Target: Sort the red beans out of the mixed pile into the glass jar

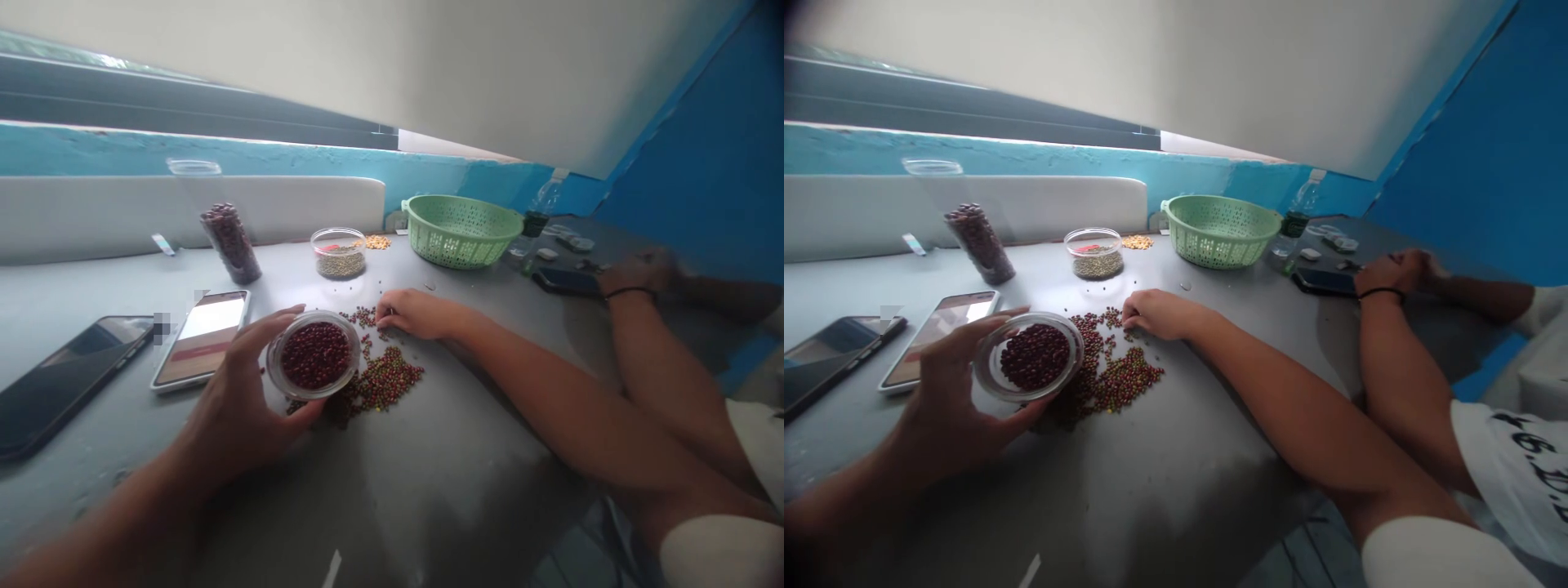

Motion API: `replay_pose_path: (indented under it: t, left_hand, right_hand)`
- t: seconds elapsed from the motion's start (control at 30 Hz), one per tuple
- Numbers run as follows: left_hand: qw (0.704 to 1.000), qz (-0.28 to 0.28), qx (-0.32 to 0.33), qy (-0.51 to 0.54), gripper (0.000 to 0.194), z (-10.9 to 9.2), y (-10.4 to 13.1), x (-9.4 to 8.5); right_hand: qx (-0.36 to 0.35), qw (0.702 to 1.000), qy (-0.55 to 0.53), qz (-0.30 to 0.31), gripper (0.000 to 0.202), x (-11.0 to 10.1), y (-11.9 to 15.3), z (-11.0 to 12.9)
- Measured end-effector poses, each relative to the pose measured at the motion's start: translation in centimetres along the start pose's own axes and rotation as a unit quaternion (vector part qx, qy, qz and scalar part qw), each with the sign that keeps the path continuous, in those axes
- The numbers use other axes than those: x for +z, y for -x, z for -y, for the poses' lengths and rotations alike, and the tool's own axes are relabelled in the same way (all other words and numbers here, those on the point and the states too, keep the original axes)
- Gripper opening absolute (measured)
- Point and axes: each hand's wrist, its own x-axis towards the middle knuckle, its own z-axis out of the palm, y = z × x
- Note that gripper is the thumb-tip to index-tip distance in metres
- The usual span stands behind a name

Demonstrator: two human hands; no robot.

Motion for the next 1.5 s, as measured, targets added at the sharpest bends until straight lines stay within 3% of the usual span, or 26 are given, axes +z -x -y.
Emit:
replay_pose_path:
  t: [0.1, 0.33, 0.5, 0.8, 1.0, 1.23, 1.5]
  left_hand:
    - [1.000, -0.014, -0.005, -0.005, 0.089, 0.2, 0.1, 0.2]
    - [1.000, -0.017, -0.017, -0.004, 0.094, 0.0, -0.3, 0.0]
    - [1.000, -0.015, -0.008, -0.023, 0.100, -0.3, -0.4, -0.3]
    - [1.000, 0.007, 0.006, 0.003, 0.098, -0.1, -0.1, -0.3]
    - [1.000, 0.011, 0.014, 0.006, 0.098, 0.2, 0.0, -0.2]
    - [1.000, 0.017, 0.006, 0.009, 0.098, 0.3, 0.0, -0.3]
    - [1.000, 0.026, 0.002, 0.013, 0.094, 0.4, 0.0, -0.3]
  right_hand:
    - [0.026, 0.999, -0.024, -0.011, 0.011, -0.2, 0.1, 0.2]
    - [0.045, 0.980, -0.119, -0.155, 0.011, -0.9, 0.8, 1.5]
    - [0.036, 0.969, -0.123, -0.211, 0.005, -0.4, 0.7, 1.7]
    - [-0.007, 0.956, -0.196, -0.220, 0.005, -0.1, 0.7, 2.1]
    - [-0.024, 0.919, -0.333, -0.209, 0.030, 0.1, 0.4, 1.8]
    - [-0.024, 0.951, -0.224, -0.210, 0.021, 0.1, 0.5, 1.7]
    - [-0.016, 0.965, -0.166, -0.200, 0.018, -0.1, 0.8, 2.0]
